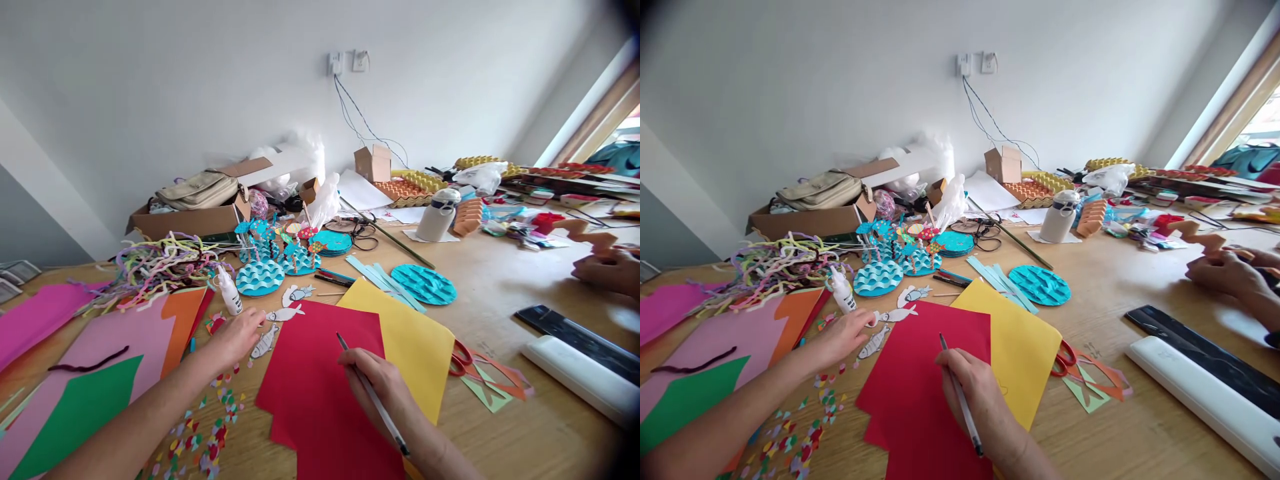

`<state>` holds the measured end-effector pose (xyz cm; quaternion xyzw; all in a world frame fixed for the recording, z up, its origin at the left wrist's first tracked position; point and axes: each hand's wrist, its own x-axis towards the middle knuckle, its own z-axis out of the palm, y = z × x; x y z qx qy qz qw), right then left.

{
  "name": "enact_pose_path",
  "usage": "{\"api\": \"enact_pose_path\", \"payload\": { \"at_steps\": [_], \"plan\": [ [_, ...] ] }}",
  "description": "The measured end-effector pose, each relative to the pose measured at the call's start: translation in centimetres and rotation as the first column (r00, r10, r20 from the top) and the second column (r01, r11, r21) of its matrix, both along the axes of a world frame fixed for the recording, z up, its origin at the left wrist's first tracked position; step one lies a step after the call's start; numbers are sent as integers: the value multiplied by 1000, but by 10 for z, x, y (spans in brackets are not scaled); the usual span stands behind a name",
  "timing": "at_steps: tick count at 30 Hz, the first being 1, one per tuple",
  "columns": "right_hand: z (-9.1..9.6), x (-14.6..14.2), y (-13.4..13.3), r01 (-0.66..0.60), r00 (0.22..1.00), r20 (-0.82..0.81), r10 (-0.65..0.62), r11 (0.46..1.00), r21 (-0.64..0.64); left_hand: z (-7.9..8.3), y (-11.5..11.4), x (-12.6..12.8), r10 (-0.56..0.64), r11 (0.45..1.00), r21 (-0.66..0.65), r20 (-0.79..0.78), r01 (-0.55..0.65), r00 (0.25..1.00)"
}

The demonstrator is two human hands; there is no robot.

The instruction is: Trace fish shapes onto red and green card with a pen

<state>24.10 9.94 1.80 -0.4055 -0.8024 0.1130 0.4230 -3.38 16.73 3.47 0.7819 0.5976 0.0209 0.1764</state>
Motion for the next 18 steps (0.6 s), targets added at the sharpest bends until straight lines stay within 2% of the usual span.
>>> {"api": "enact_pose_path", "payload": {
  "at_steps": [5,12,15,18],
  "plan": [
    [-4,0,-3,-21,999,-33,20,999,-43,1,17,-6,-34,997,61,-125,42,992],
    [-1,1,-3,-18,998,-54,19,1000,5,7,51,-1,-82,992,-108,-230,58,970],
    [2,1,-3,-20,1000,-24,20,1000,1,12,58,1,-78,986,-162,-236,40,969],
    [2,1,-3,-20,1000,-21,19,1000,-20,14,58,3,-54,986,-163,-208,20,977]
  ]
}}
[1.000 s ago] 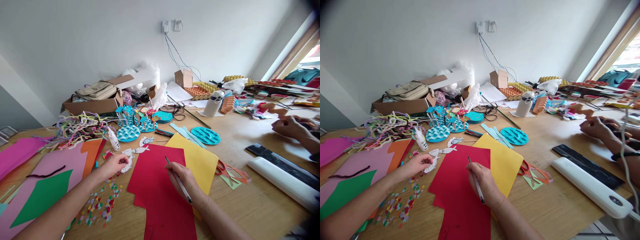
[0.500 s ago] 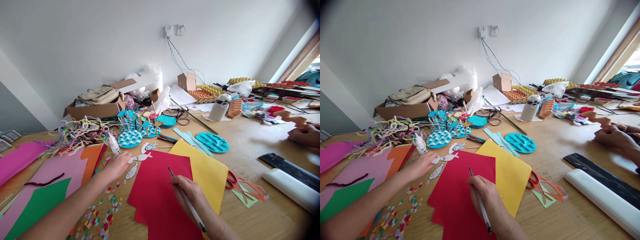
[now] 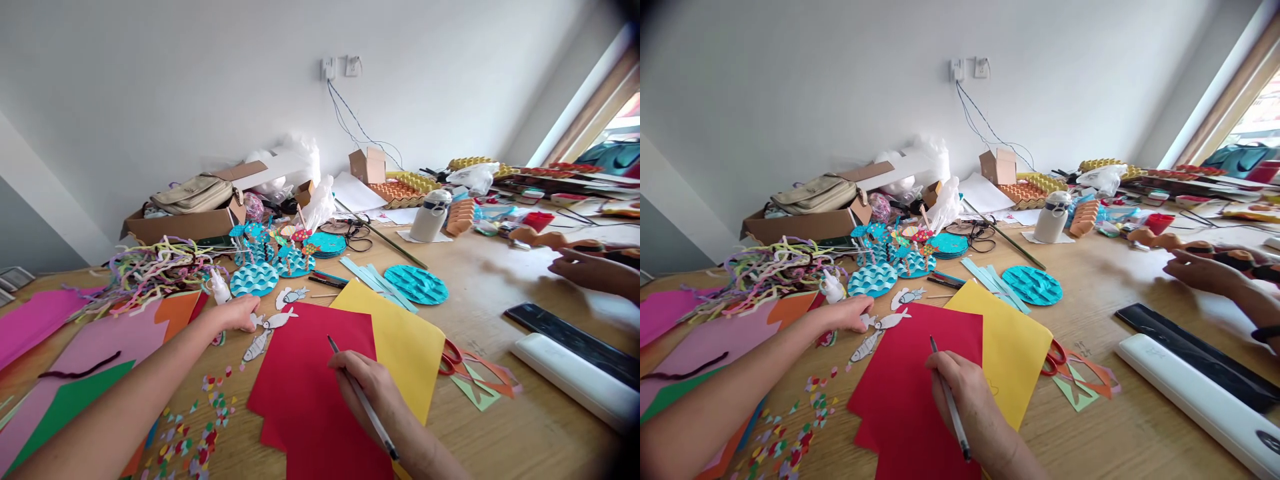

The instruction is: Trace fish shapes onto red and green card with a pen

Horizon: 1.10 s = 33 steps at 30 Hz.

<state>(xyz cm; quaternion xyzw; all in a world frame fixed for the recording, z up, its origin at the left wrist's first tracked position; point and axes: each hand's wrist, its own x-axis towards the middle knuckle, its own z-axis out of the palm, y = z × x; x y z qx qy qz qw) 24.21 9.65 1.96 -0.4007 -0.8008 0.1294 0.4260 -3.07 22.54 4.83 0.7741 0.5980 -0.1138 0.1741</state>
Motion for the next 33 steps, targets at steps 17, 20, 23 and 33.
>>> {"api": "enact_pose_path", "payload": {
  "at_steps": [17,20,23,33],
  "plan": [
    [38,15,-34,-167,935,-353,43,930,-328,50,-134,86,-28,997,72,757,-42,653],
    [42,17,-64,-171,935,-354,7,885,-434,26,-173,110,-1,1000,-15,806,22,592],
    [30,20,-89,-149,923,-379,-68,845,-514,1,-195,123,22,997,-58,821,45,571],
    [-4,36,-114,112,980,-76,-186,819,-563,-16,-216,112,-146,987,58,732,152,666]
  ]
}}
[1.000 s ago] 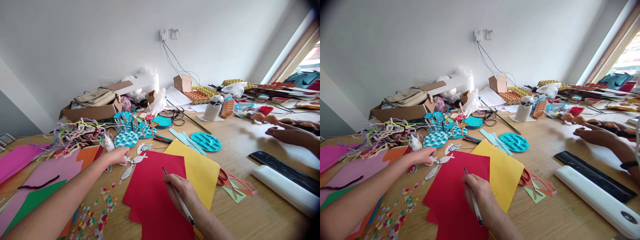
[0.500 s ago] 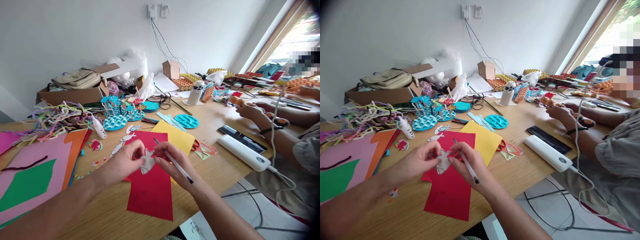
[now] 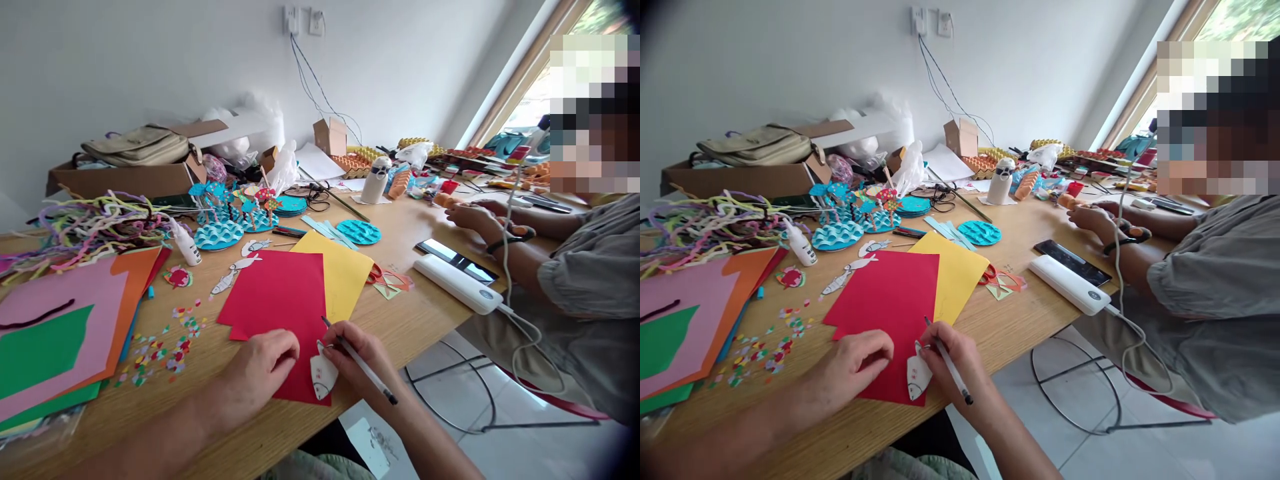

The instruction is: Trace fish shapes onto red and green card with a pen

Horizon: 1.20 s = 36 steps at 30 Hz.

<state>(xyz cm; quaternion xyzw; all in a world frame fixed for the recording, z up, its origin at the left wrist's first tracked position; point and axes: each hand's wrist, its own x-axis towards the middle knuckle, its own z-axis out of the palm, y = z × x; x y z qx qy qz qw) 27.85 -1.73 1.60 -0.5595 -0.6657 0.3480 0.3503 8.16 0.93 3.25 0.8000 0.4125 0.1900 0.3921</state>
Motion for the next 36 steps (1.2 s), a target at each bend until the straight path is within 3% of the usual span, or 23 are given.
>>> {"api": "enact_pose_path", "payload": {
  "at_steps": [2,5,9,14,18,24,29,33,36],
  "plan": [
    [-5,1,1,-24,999,35,24,1000,-7,-1,-9,-7,-83,994,59,-66,87,994],
    [-12,0,3,-24,992,123,22,999,21,-10,-28,-13,-230,922,238,-296,304,927],
    [-21,-2,6,-35,969,247,3,991,126,-25,-42,-14,-216,800,430,-444,419,870],
    [-25,-1,7,-79,957,288,33,985,150,-30,-43,-16,-164,716,596,-363,364,917],
    [-21,-3,5,-86,955,293,38,984,153,-28,-45,-14,-85,611,747,-268,263,960],
    [-21,-2,5,-104,946,321,54,984,142,-31,-50,-10,-22,509,840,-205,187,979],
    [-20,-2,6,-106,945,322,60,986,125,-44,-55,-12,22,487,857,-208,171,978],
    [-17,-5,4,-90,942,334,41,987,134,-59,-54,-13,3,506,807,-355,305,935],
    [-17,-7,2,-76,944,329,20,985,158,-71,-53,-11,-24,561,728,-461,393,887]
  ]
}}
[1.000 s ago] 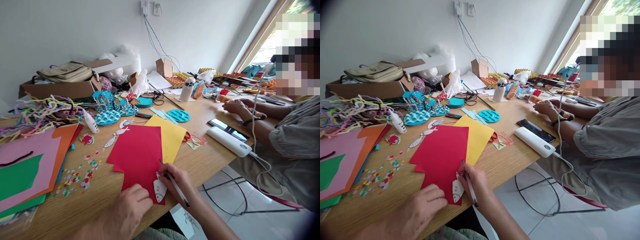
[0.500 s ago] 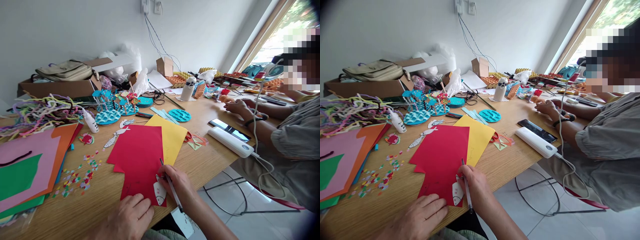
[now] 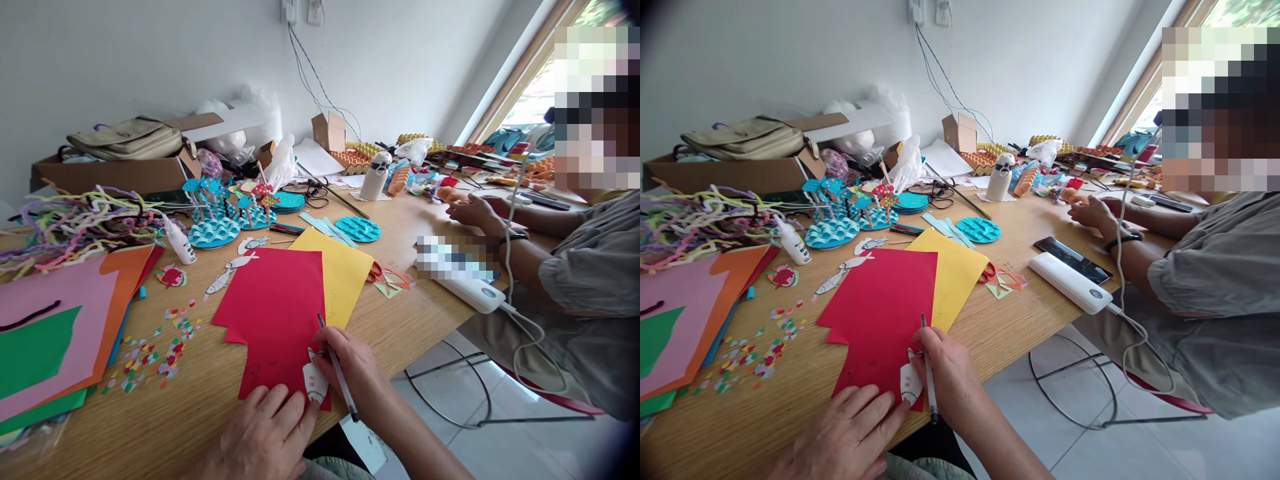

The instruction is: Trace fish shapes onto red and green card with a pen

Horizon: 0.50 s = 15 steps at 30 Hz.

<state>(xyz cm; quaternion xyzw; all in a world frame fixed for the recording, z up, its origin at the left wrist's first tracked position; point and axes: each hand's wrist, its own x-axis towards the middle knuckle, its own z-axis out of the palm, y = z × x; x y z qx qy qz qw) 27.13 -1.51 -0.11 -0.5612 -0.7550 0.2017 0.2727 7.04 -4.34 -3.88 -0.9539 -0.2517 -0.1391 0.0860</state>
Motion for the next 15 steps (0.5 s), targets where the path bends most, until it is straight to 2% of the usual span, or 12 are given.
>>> {"api": "enact_pose_path", "payload": {
  "at_steps": [3,6,15],
  "plan": [
    [0,0,0,-9,1000,-8,9,1000,25,-7,0,4,33,997,-73,-54,-37,998],
    [3,1,1,-21,999,24,21,1000,-6,-9,-1,7,51,996,-71,-48,-54,998],
    [9,0,2,-10,997,77,16,997,-77,0,-6,7,81,994,-72,-44,-84,996]
  ]
}}
